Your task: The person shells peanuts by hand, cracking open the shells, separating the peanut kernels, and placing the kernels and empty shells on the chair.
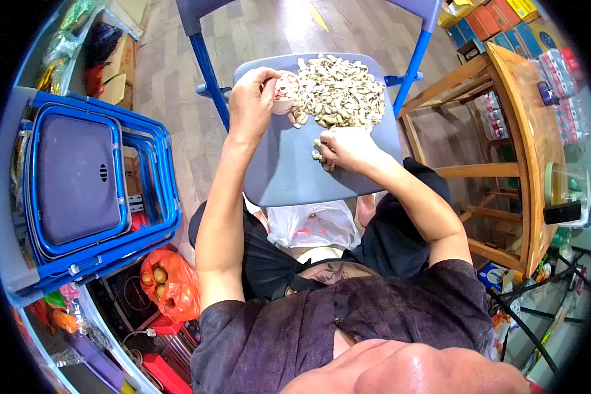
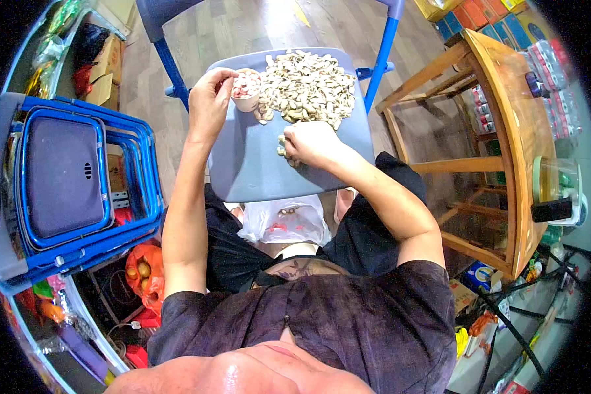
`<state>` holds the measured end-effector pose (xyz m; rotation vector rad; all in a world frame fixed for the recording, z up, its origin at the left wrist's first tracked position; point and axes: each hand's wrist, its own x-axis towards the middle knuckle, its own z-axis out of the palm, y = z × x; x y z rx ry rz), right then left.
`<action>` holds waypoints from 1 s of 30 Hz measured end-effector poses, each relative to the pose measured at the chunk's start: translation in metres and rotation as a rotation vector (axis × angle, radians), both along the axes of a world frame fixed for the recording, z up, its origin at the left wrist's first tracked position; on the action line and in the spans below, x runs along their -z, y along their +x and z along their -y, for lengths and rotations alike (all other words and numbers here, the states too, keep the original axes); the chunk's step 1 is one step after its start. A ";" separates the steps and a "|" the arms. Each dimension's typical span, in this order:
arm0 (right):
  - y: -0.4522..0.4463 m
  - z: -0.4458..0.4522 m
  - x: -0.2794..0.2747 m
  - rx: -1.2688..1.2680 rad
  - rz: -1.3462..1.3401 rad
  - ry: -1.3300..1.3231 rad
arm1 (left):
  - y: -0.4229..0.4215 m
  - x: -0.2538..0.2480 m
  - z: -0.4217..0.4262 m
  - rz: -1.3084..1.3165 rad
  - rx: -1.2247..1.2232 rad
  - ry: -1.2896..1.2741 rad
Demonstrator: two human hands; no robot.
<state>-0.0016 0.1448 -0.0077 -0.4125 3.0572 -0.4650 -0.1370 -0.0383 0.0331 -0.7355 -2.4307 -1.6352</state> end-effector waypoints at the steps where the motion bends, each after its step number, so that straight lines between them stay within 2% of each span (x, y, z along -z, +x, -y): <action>1: 0.000 0.000 -0.002 0.011 0.053 0.011 | -0.002 0.001 0.001 -0.001 -0.001 -0.001; 3: 0.002 0.000 -0.005 0.022 0.107 0.019 | -0.008 0.007 0.004 0.117 0.096 0.109; 5: 0.002 0.001 -0.007 0.043 0.104 0.018 | -0.024 0.015 0.013 0.666 0.287 0.513; 7: 0.003 -0.001 -0.007 0.038 0.093 -0.003 | -0.027 0.005 0.018 0.823 0.395 0.813; 10: 0.003 -0.003 -0.008 0.045 0.107 -0.006 | -0.026 -0.002 0.018 0.790 0.324 0.775; 12: 0.004 -0.004 -0.009 0.054 0.130 0.012 | -0.025 -0.001 0.014 0.503 0.230 0.298; 13: 0.004 -0.005 -0.009 0.044 0.097 -0.003 | -0.027 0.007 0.012 0.383 0.231 0.209; 16: 0.004 -0.006 -0.011 0.034 0.070 -0.029 | -0.025 0.014 0.006 0.382 0.274 0.156; 18: 0.005 -0.008 -0.010 0.035 0.075 -0.040 | -0.019 0.013 0.004 0.201 0.141 -0.082; 19: 0.005 -0.008 -0.009 0.033 0.050 -0.053 | -0.018 0.013 0.004 0.202 0.142 -0.083; 21: 0.006 -0.010 -0.008 0.032 0.028 -0.067 | -0.015 0.011 0.003 -0.018 0.085 -0.317; 27: 0.008 -0.012 -0.013 0.031 0.071 -0.051 | -0.008 0.006 -0.002 -0.221 0.048 -0.497; 30: 0.009 -0.013 -0.013 0.027 0.059 -0.068 | -0.006 0.004 -0.002 -0.239 0.045 -0.529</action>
